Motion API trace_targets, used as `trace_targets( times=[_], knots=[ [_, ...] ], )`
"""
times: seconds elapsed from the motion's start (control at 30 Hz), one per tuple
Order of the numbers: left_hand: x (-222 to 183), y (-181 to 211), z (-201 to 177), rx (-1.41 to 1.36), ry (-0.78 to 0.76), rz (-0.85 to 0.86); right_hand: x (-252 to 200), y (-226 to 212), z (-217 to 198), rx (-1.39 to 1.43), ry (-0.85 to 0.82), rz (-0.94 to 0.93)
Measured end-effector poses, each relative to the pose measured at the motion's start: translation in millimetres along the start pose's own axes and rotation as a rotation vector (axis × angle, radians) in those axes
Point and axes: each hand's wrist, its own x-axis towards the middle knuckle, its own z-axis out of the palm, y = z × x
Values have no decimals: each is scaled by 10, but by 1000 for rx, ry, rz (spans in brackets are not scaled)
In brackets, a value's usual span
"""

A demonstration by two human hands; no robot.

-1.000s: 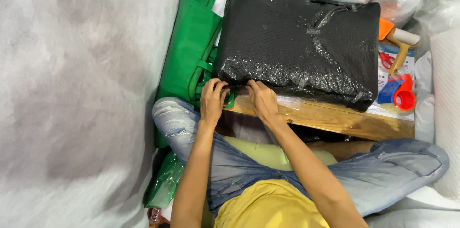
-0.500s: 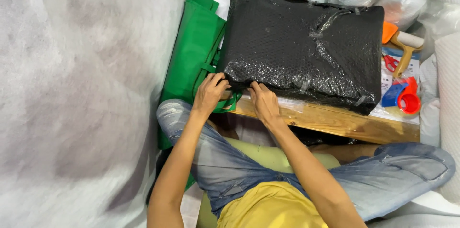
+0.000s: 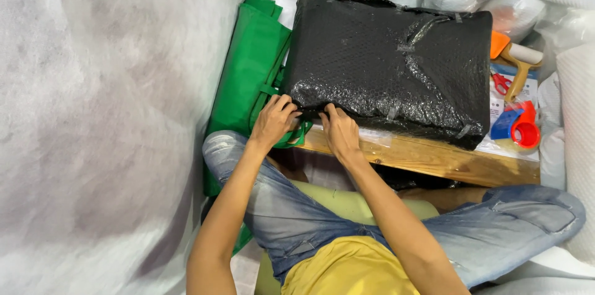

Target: The person unboxes a black bubble-wrapped package by hand to reveal a white foam pillow, then uses an orange cloth to wipe the surface and edges of the pillow.

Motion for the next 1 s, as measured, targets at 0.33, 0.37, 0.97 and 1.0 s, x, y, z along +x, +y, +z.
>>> trace_targets(
  times=[0.33, 0.37, 0.97, 1.0],
  knots=[
    [-4, 150, -37, -63, 145, -91, 2, 45, 122, 0, 42, 32],
    [15, 156, -33, -37, 169, -92, 9, 42, 123, -3, 46, 39],
    [113, 200, 11, 45, 318, -106, 64, 209, 29, 619, -146, -123],
    [112, 203, 8, 57, 318, -98, 87, 186, 19, 605, -119, -160]
  ],
)
